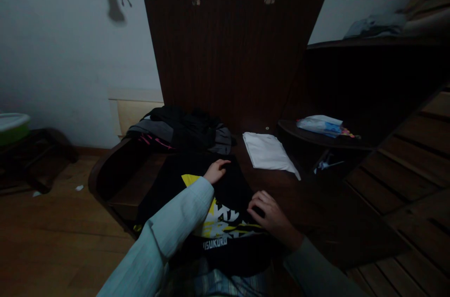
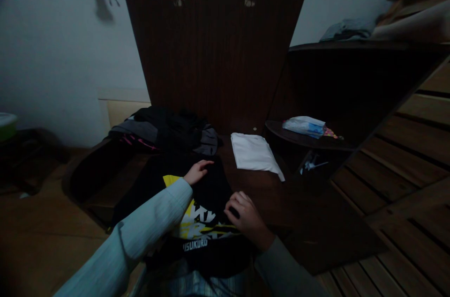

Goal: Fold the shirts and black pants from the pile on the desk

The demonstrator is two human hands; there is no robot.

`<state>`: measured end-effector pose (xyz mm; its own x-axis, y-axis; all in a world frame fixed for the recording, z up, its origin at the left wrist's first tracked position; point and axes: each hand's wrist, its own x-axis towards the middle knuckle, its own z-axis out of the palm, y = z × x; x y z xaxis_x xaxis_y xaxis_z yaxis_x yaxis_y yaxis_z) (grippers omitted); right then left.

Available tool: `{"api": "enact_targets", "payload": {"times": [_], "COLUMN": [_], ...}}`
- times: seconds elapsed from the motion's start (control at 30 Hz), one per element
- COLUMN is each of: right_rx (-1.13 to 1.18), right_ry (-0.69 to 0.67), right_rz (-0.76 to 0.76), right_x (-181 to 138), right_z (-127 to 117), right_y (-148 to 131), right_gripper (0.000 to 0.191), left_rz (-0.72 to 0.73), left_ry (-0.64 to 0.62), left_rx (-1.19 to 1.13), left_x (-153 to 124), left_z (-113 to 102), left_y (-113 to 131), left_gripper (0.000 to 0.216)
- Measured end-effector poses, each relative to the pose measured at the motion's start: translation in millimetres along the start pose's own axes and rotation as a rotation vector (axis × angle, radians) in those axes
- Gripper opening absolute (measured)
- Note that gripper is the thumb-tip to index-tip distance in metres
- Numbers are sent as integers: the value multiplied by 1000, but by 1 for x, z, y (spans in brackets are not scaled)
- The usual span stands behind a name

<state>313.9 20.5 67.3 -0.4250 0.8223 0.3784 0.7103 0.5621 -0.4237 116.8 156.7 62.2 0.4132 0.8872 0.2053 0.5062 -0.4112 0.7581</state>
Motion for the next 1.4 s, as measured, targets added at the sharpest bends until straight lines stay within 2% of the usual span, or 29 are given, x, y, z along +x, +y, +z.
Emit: {"api": "enact_targets", "payload": {"times": [0.1, 0.2, 0.3, 0.5, 0.7, 0.8, 0.93, 1.1, 1.17, 1.3, 1.4], "right_rx": [22, 27, 16, 3, 39, 33, -16, -38, -1, 11, -50], "right_ry": [8, -10, -20, 107, 190, 148, 40, -95, -87, -1, -53], "right_rz": [7, -14, -59, -94, -115, -113, -96, -97, -83, -37, -28], "right_x": [-3, -9, -16, -21, -21, -21, -23, -20, -18, -13, -13], "right_z": [-3, -4, 0, 11, 1, -2, -3, -14, -18, -15, -6], "right_y": [-2, -6, -8, -8, -13, -16, -14, -16, -17, -11, 0], "right_gripper": [12, 2, 14, 13, 12, 13, 14, 7, 8, 17, 34], "left_rz": [23, 47, 45, 37, 73, 54, 39, 37, 84, 245, 221], "left_ry": [21, 32, 32, 21, 30, 49, 92, 134, 145, 44, -27], "left_rx": [11, 43, 80, 88, 58, 80, 175, 419, 522, 570, 551], "left_x": [2, 2, 2, 2, 3, 3, 1, -4, -6, -8, -8], "left_z": [0, 1, 2, 2, 1, 1, 3, 3, 2, 4, 7], "left_y": [-1, -2, -2, -2, -3, -2, 0, 7, 11, 16, 14], "left_gripper": [42, 37, 35, 39, 46, 46, 36, 27, 27, 30, 33]}}
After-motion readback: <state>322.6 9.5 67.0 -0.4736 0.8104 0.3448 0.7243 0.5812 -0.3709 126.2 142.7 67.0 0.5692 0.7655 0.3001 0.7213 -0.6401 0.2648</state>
